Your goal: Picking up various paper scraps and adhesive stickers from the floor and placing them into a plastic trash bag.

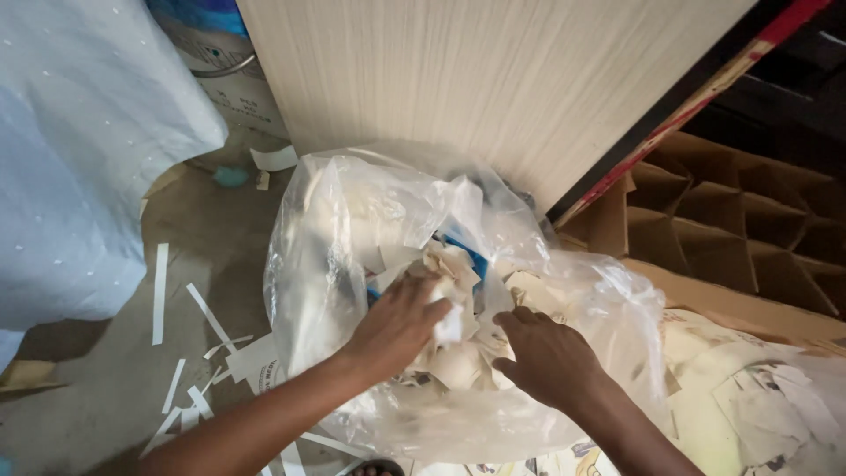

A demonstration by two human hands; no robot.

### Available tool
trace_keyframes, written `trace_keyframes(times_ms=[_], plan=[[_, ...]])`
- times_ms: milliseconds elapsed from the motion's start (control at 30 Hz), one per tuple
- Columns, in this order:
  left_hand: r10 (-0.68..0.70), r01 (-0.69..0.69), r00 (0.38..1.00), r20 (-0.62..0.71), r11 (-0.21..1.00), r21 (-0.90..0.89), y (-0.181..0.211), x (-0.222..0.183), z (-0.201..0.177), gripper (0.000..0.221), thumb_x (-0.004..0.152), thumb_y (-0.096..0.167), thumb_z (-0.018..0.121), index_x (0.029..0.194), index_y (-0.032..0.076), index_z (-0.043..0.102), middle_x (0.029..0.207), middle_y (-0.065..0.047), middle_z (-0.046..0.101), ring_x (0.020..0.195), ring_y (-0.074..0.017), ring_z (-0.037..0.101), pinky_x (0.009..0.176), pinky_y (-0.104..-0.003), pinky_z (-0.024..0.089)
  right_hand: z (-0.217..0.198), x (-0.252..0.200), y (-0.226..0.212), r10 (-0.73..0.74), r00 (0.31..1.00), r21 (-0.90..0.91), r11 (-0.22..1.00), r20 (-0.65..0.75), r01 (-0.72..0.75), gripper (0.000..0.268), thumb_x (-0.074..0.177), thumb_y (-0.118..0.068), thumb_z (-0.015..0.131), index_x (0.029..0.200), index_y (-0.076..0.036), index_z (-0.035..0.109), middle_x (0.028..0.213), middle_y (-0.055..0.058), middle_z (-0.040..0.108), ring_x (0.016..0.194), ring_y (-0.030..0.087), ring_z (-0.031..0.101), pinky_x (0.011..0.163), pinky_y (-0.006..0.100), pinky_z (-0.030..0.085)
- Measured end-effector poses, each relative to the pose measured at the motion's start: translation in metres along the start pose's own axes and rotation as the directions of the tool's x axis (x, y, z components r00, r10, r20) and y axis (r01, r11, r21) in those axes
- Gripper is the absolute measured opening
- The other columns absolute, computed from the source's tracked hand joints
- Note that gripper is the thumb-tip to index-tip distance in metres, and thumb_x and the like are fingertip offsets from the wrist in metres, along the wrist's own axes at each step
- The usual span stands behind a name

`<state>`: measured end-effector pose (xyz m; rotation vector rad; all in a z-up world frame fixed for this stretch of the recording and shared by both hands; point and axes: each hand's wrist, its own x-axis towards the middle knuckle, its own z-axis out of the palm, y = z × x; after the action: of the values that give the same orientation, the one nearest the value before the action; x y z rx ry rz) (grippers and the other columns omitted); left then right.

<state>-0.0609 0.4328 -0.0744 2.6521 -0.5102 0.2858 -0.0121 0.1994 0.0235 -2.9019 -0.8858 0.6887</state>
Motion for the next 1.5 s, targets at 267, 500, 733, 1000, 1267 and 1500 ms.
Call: trace_keyframes(times_ms=[267, 500, 733, 1000, 1267, 1500], plan=[[0.075, -0.075, 0.997, 0.007, 0.974, 0.212, -0.054, 0.083, 0.109, 0.060, 0.089, 0.032, 0.063, 0.141, 0.006, 0.051, 0.148, -0.024, 0.043, 0.138, -0.0459, 0.042, 0.113, -0.061, 0.033, 0.052, -0.022, 0.050, -0.062, 0.972, -0.136, 0.986, 0.225, 0.094, 0.087, 0.074, -0.057, 0.085, 0.141, -0.012, 0.052, 0.124, 0.010, 0.066, 0.112, 0.030, 0.065, 0.099, 0.049, 0.050], [-0.321, 0.287, 0.879, 0.353, 0.947, 0.147, -0.039, 0.119, 0.123, 0.051, 0.108, 0.040, 0.043, 0.150, 0.013, 0.054, 0.154, -0.013, 0.053, 0.147, -0.0358, 0.044, 0.130, -0.055, 0.030, 0.038, -0.057, 0.038, -0.066, 0.950, -0.421, 0.886, 0.306, 0.197, 0.058, 0.082, -0.038, 0.073, 0.131, -0.011, 0.061, 0.113, 0.011, 0.072, 0.104, 0.029, 0.069, 0.107, 0.051, 0.044], [-0.263, 0.283, 0.728, 0.633, 0.956, 0.071, -0.006, 0.123, 0.081, 0.057, 0.102, 0.049, 0.040, 0.144, 0.013, 0.055, 0.153, -0.010, 0.057, 0.149, -0.0336, 0.043, 0.128, -0.055, 0.027, -0.078, -0.122, 0.059, -0.247, 0.969, -0.483, 0.848, 0.003, 0.218, 0.046, 0.084, -0.023, 0.067, 0.129, -0.014, 0.065, 0.111, 0.009, 0.072, 0.101, 0.027, 0.068, 0.101, 0.047, 0.047], [-0.210, 0.109, 0.881, 0.424, 0.962, 0.251, 0.024, 0.129, 0.029, 0.089, 0.093, 0.044, 0.058, 0.165, 0.016, 0.012, 0.160, -0.016, 0.033, 0.147, -0.0418, 0.030, 0.123, -0.053, 0.023, -0.085, -0.112, 0.089, -0.433, 0.847, -0.576, 0.794, -0.308, 0.196, 0.043, 0.085, -0.006, 0.061, 0.126, -0.017, 0.070, 0.109, 0.008, 0.071, 0.097, 0.025, 0.068, 0.095, 0.042, 0.051], [0.022, -0.036, 0.929, 0.370, 0.999, 0.031, 0.010, 0.091, -0.031, 0.065, 0.091, 0.045, 0.064, 0.140, 0.006, 0.048, 0.139, -0.020, 0.054, 0.124, -0.0395, 0.054, 0.104, -0.048, 0.044, -0.073, -0.107, 0.071, -0.355, 0.831, -0.385, 0.904, -0.427, 0.188, 0.019, 0.086, -0.007, 0.061, 0.102, -0.009, 0.072, 0.094, 0.007, 0.069, 0.093, 0.024, 0.065, 0.093, 0.042, 0.051], [-0.039, -0.161, 0.826, 0.563, 0.940, 0.300, 0.022, 0.062, -0.126, 0.049, 0.093, 0.047, 0.063, 0.127, 0.013, 0.063, 0.129, -0.013, 0.064, 0.123, -0.0274, 0.060, 0.114, -0.047, 0.037, -0.061, -0.106, 0.095, -0.434, 0.802, -0.484, 0.849, -0.410, 0.211, 0.019, 0.087, -0.007, 0.061, 0.102, -0.011, 0.072, 0.090, 0.006, 0.071, 0.086, 0.022, 0.068, 0.102, 0.050, 0.048]])
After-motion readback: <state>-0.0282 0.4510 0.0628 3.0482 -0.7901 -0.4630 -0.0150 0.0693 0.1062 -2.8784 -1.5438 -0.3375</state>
